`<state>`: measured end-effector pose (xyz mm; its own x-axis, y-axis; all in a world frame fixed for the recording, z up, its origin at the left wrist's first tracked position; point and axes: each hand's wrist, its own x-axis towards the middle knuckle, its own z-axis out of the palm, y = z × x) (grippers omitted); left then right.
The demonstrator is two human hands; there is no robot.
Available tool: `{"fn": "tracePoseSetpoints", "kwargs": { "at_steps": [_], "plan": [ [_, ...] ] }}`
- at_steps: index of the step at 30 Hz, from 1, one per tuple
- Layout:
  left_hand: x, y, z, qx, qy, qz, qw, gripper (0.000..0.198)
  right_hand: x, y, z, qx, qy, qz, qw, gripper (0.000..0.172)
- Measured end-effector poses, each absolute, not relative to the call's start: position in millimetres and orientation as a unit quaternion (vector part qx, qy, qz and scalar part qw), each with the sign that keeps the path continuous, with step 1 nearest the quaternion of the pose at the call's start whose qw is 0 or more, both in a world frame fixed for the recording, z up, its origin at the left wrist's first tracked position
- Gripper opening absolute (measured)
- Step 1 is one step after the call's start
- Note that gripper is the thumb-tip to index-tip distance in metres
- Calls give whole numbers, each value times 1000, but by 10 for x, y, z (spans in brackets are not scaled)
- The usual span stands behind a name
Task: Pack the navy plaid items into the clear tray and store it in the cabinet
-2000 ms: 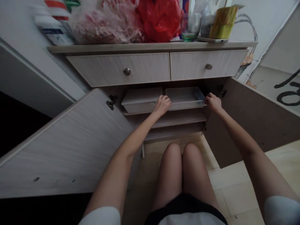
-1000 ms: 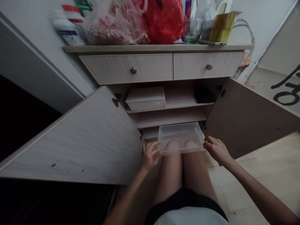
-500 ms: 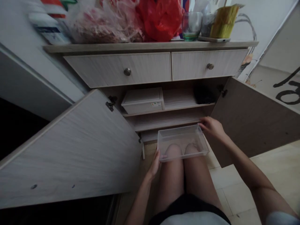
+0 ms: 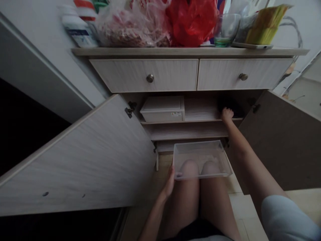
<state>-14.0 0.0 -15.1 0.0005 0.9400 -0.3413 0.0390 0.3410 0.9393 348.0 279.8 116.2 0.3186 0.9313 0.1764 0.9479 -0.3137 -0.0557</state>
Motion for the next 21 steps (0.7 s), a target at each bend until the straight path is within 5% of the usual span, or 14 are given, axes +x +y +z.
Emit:
{"fn": "tracePoseSetpoints", "kwargs": {
  "at_steps": [8, 17, 21],
  "plan": [
    [-154, 38, -135, 421, 591, 390, 567, 82, 3459, 2683, 1071, -828, -541, 7, 145, 57],
    [-139, 35, -111, 385, 579, 402, 595, 76, 3733, 2066, 993, -680, -511, 218, 480, 50],
    [-128, 37, -96, 388, 546, 419, 612, 77, 3816, 1338, 1099, -554, -624, 309, 457, 50]
  ]
}}
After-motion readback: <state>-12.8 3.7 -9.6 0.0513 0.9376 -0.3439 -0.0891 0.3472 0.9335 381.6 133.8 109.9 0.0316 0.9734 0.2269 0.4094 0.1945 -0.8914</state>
